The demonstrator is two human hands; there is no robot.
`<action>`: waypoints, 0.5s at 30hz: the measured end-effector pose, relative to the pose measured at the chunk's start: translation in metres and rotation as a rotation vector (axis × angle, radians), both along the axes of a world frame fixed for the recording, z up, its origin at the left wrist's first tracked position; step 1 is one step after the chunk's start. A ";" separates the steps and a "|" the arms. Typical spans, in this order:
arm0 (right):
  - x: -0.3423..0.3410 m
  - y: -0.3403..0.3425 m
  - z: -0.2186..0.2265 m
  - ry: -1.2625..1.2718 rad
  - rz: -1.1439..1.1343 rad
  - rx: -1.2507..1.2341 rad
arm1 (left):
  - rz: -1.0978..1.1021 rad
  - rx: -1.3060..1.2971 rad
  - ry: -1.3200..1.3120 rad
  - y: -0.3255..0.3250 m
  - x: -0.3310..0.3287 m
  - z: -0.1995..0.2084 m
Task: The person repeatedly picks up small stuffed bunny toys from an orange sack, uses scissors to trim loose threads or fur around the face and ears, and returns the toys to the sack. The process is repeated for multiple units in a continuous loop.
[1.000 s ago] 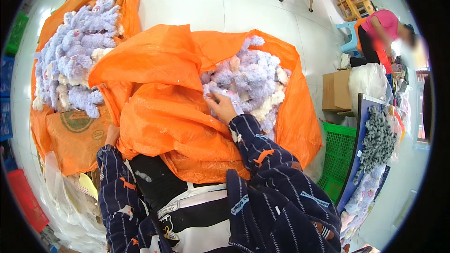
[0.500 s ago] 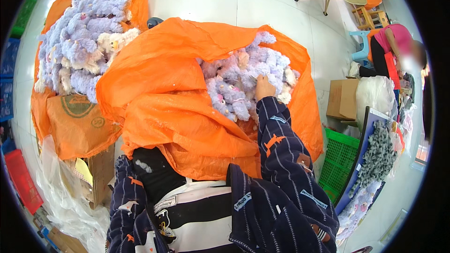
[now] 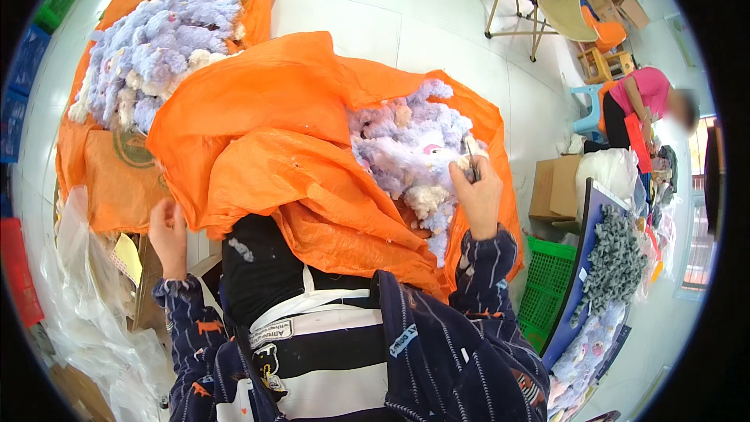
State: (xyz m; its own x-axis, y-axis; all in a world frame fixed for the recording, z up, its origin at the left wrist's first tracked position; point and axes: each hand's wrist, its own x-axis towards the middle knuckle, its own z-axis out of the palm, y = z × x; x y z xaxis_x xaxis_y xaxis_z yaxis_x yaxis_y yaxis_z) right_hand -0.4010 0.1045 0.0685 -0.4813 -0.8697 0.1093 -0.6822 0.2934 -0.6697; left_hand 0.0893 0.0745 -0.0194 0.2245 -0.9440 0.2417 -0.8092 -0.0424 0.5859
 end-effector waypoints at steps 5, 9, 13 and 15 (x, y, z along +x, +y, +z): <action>0.080 0.015 0.018 -0.306 0.091 -0.353 | -0.434 0.439 1.060 0.017 -0.112 0.092; 0.156 0.029 0.006 -0.270 0.525 -0.334 | -0.524 0.802 1.473 0.022 -0.169 0.069; 0.188 0.030 -0.013 -0.168 0.902 -0.250 | -0.416 0.670 1.781 0.021 -0.163 0.062; 0.187 0.036 -0.014 -0.237 1.017 -0.199 | -0.420 0.669 1.818 0.024 -0.153 0.061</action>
State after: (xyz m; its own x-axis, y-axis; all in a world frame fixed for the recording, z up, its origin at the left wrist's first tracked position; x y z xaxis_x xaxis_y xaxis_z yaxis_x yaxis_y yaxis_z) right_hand -0.2142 0.1404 0.0548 0.4346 -0.8518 0.2924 -0.3912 -0.4710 -0.7906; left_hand -0.0634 0.0987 0.0414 -0.4673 -0.8209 -0.3282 0.6019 -0.5673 0.5621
